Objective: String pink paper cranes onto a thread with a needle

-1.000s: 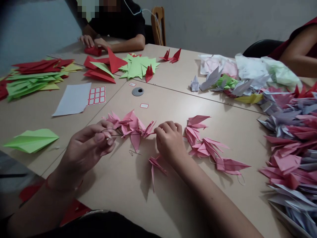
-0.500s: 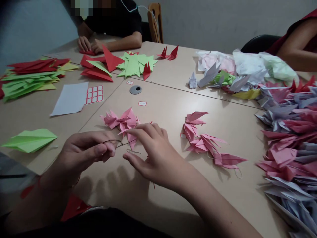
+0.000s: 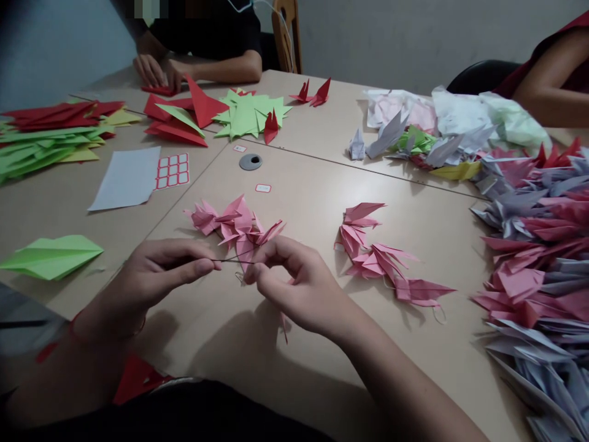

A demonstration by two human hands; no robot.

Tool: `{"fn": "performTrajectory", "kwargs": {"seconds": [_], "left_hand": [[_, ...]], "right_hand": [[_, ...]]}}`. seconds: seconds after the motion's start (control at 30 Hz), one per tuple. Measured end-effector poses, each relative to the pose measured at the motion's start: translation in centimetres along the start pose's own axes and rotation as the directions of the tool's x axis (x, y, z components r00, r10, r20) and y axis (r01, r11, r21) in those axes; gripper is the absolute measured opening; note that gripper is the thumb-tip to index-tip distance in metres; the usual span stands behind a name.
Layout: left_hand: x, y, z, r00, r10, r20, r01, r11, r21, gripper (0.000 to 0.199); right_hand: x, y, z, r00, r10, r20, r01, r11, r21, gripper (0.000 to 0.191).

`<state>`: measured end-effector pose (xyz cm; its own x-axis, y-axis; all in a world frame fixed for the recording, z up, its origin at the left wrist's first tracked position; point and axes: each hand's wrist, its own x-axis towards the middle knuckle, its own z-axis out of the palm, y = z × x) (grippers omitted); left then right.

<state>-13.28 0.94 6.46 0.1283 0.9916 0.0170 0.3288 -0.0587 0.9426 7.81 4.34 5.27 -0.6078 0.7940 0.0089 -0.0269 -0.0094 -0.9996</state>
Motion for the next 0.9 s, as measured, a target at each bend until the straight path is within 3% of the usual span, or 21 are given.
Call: {"fn": "performTrajectory", "kwargs": {"seconds": [0.1, 0.17, 0.27, 0.33, 0.4, 0.47, 0.53, 0.63, 0.73, 0.9], "left_hand": [[0.2, -0.1, -0.1, 0.998, 0.025, 0.061, -0.034, 0.988, 0.148, 0.016], [0.4, -0.6, -0.3, 0.994, 0.053, 0.099, -0.076, 0.968, 0.238, 0.017], [0.5, -1.6, -0.6, 0.983, 0.083, 0.164, -0.141, 0.912, 0.386, 0.019], [0.3, -2.2, -0.6, 0.978, 0.096, 0.187, -0.176, 0.862, 0.476, 0.018], [-0.3, -2.4, -0.5, 0.976, 0.127, 0.176, -0.200, 0.838, 0.508, 0.029], [-0.9, -2.1, 0.1, 0.980, 0.131, 0.150, -0.186, 0.871, 0.454, 0.048], [-1.5, -1.7, 0.9, 0.987, 0.048, 0.153, -0.096, 0.940, 0.328, 0.052], [-1.8, -1.3, 2.4, 0.985, -0.091, 0.146, 0.075, 0.990, 0.116, 0.034], [-1.7, -1.3, 3.2, 0.989, -0.124, 0.086, 0.128, 0.991, -0.045, 0.017], [-1.8, -1.6, 2.7, 0.990, -0.139, -0.035, 0.138, 0.989, -0.048, 0.012]], "right_hand": [[-0.6, 0.4, -0.2, 0.986, 0.167, 0.020, -0.168, 0.982, 0.081, 0.005], [-0.9, 0.8, -0.1, 0.979, 0.201, 0.012, -0.202, 0.979, 0.025, 0.005], [-1.0, 0.9, 0.1, 0.994, 0.101, -0.029, -0.105, 0.980, -0.169, 0.009], [-0.8, 0.7, 0.4, 0.999, 0.025, -0.037, -0.036, 0.938, -0.344, 0.013], [-0.7, 0.4, 0.8, 1.000, 0.005, 0.008, 0.000, 0.873, -0.488, 0.014], [-0.5, 0.2, 1.2, 0.997, 0.004, 0.077, 0.041, 0.819, -0.573, 0.017], [-0.4, 0.4, 1.6, 0.991, -0.029, 0.130, 0.105, 0.777, -0.621, 0.019], [-0.2, 1.0, 2.2, 0.987, -0.095, 0.132, 0.160, 0.700, -0.696, 0.017], [-0.1, 1.3, 2.3, 0.990, -0.104, 0.091, 0.137, 0.664, -0.735, 0.014], [0.1, 0.7, 1.7, 0.999, 0.004, 0.042, 0.026, 0.721, -0.692, 0.014]]}}
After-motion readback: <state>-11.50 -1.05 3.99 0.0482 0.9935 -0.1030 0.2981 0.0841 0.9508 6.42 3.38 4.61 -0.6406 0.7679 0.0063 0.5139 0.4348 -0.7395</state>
